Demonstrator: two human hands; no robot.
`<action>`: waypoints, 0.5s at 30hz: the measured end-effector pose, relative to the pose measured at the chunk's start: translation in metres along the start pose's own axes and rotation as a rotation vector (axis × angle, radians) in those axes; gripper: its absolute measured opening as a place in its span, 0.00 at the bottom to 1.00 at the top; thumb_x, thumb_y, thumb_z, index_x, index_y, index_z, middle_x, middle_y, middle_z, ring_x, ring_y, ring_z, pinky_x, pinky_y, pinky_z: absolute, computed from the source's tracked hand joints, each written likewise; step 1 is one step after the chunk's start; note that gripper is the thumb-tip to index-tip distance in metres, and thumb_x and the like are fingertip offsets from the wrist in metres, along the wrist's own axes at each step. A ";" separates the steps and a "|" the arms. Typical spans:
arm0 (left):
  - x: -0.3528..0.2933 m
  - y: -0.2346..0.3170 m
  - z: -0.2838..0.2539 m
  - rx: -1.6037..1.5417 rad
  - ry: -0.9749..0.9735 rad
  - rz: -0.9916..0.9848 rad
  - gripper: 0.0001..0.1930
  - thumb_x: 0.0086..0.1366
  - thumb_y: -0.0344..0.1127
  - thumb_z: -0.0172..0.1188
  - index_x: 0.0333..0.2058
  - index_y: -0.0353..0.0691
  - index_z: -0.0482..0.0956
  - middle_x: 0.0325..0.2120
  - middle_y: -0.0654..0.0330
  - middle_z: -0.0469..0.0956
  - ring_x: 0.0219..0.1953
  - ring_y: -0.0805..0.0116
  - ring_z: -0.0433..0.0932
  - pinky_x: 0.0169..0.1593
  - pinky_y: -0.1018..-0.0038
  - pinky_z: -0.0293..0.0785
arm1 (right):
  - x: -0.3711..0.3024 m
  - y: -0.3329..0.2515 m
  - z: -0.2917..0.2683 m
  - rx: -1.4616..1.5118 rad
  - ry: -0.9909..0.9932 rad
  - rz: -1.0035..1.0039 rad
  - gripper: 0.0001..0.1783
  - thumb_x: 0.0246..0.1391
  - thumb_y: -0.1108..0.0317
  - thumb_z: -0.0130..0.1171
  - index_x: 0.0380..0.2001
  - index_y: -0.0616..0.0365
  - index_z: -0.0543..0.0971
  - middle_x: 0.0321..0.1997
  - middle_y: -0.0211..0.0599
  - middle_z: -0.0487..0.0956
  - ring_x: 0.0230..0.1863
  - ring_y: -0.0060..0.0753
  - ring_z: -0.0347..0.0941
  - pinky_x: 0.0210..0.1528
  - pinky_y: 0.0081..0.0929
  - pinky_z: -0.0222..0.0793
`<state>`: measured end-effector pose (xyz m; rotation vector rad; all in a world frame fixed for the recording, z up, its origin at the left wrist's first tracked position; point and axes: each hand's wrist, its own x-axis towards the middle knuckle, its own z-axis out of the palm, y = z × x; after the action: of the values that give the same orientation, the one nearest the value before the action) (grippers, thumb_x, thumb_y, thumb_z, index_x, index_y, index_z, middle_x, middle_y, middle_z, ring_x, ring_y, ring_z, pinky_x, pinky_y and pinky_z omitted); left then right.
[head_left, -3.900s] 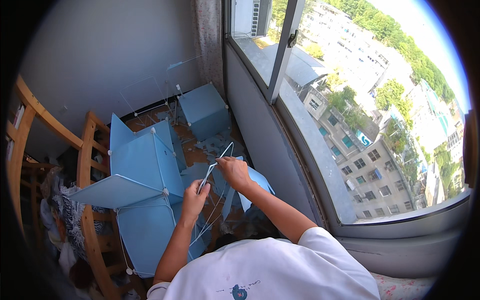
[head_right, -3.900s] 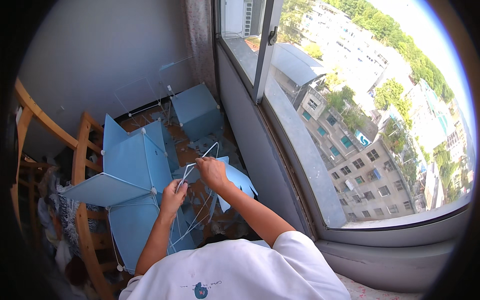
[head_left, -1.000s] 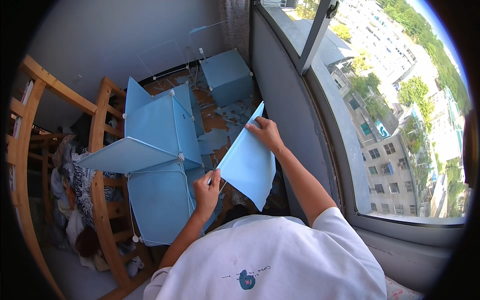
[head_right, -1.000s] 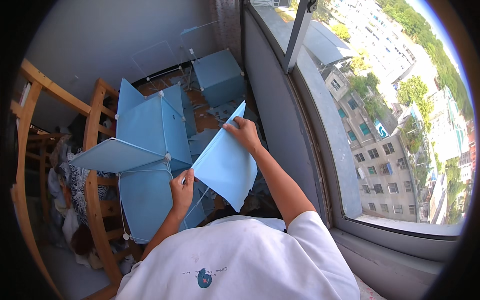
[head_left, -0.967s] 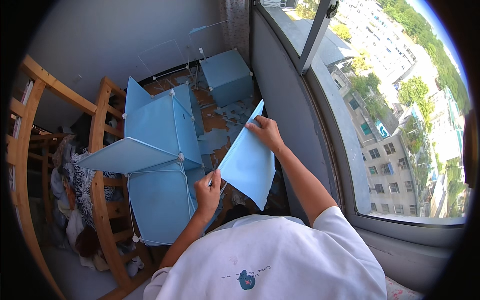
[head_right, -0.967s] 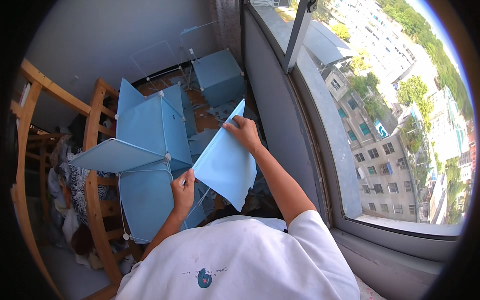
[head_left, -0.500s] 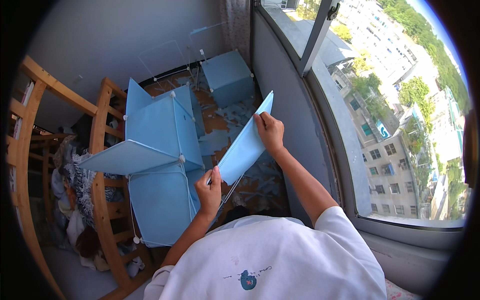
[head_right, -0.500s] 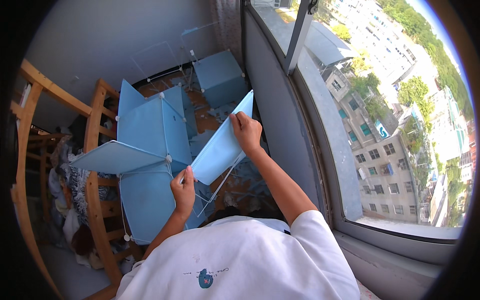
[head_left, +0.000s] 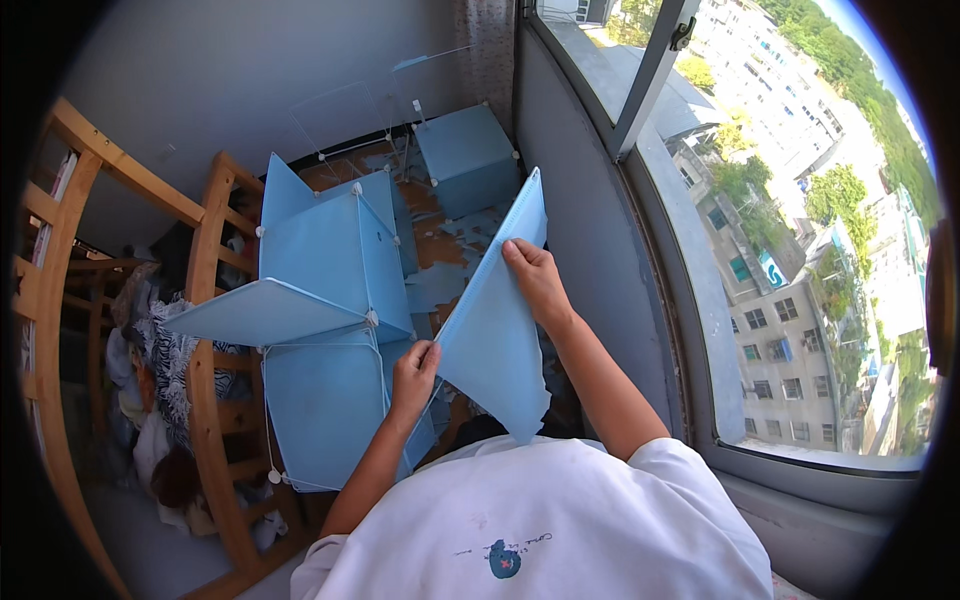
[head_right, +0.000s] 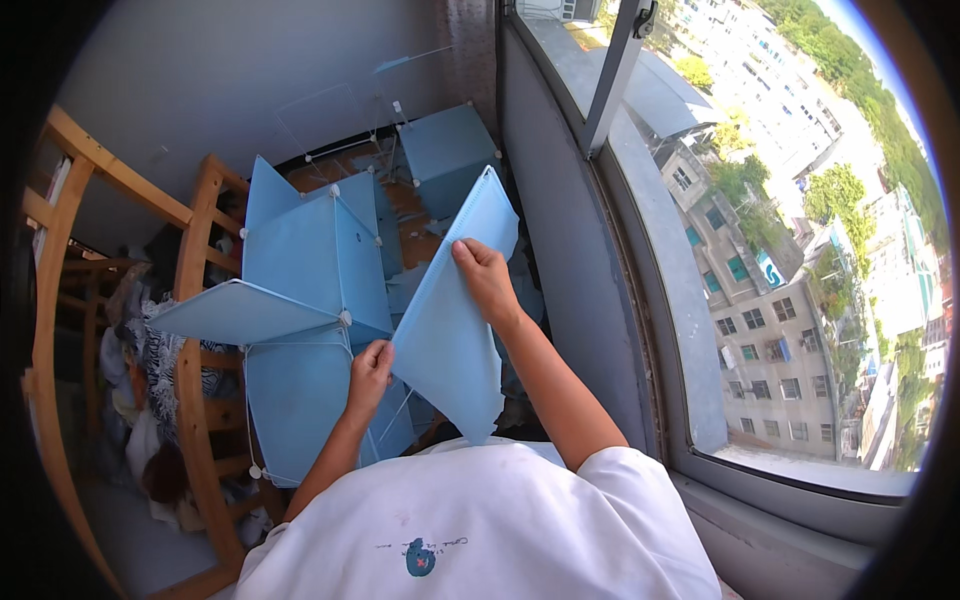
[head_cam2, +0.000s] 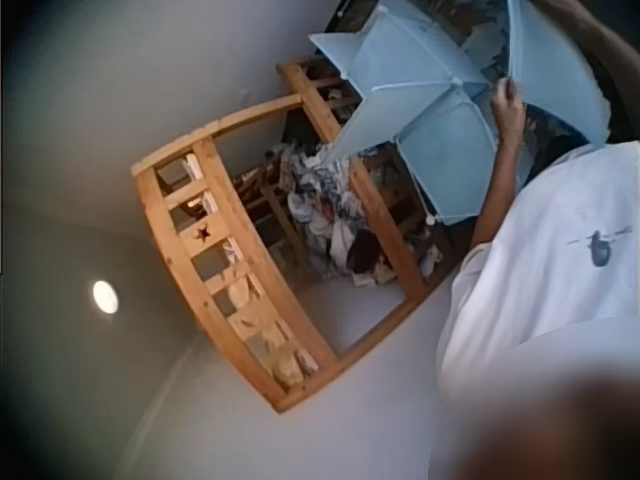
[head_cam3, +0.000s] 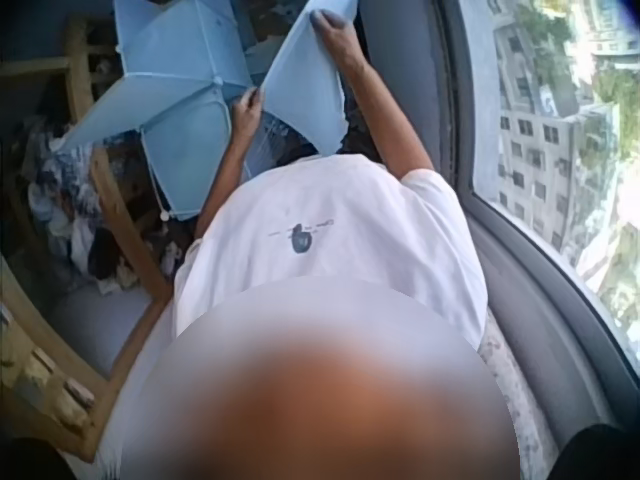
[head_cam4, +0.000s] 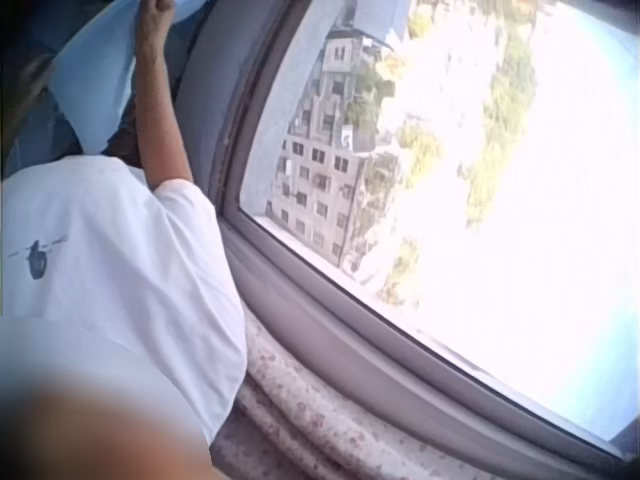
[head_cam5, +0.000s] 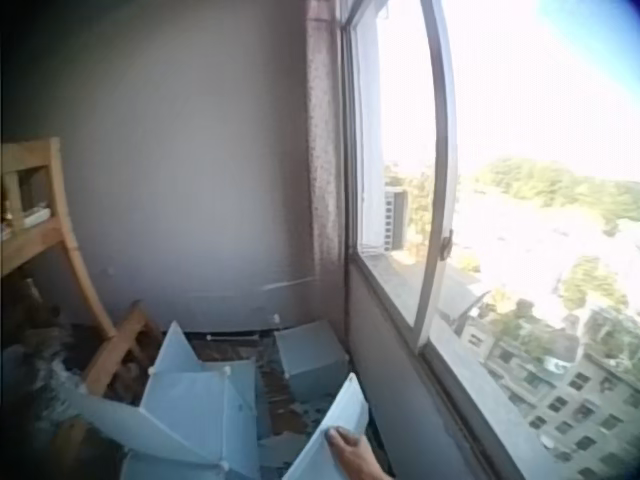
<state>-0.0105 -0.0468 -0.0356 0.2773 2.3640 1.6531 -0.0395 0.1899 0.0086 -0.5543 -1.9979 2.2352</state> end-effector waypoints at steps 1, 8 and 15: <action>0.001 0.001 0.000 0.110 -0.001 0.007 0.16 0.64 0.41 0.52 0.24 0.33 0.72 0.14 0.61 0.64 0.17 0.77 0.61 0.21 0.75 0.57 | -0.002 -0.002 0.001 0.001 -0.001 0.008 0.22 0.57 0.52 0.50 0.40 0.61 0.77 0.31 0.37 0.76 0.30 0.27 0.72 0.41 0.29 0.68; 0.004 0.000 0.010 0.295 0.080 0.203 0.21 0.64 0.44 0.50 0.20 0.32 0.66 0.15 0.52 0.66 0.18 0.54 0.65 0.23 0.66 0.61 | -0.010 -0.006 0.007 0.196 -0.035 0.116 0.18 0.59 0.56 0.49 0.39 0.61 0.76 0.30 0.32 0.76 0.29 0.22 0.69 0.38 0.23 0.67; 0.017 0.023 0.023 0.263 0.073 0.073 0.20 0.65 0.45 0.47 0.22 0.34 0.69 0.16 0.50 0.69 0.19 0.53 0.70 0.25 0.66 0.64 | -0.017 0.012 0.023 0.364 -0.157 0.243 0.17 0.57 0.57 0.50 0.41 0.59 0.76 0.34 0.36 0.76 0.34 0.26 0.71 0.41 0.26 0.68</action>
<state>-0.0194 -0.0131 -0.0233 0.3605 2.6579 1.4017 -0.0292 0.1611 0.0021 -0.6223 -1.5917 2.7810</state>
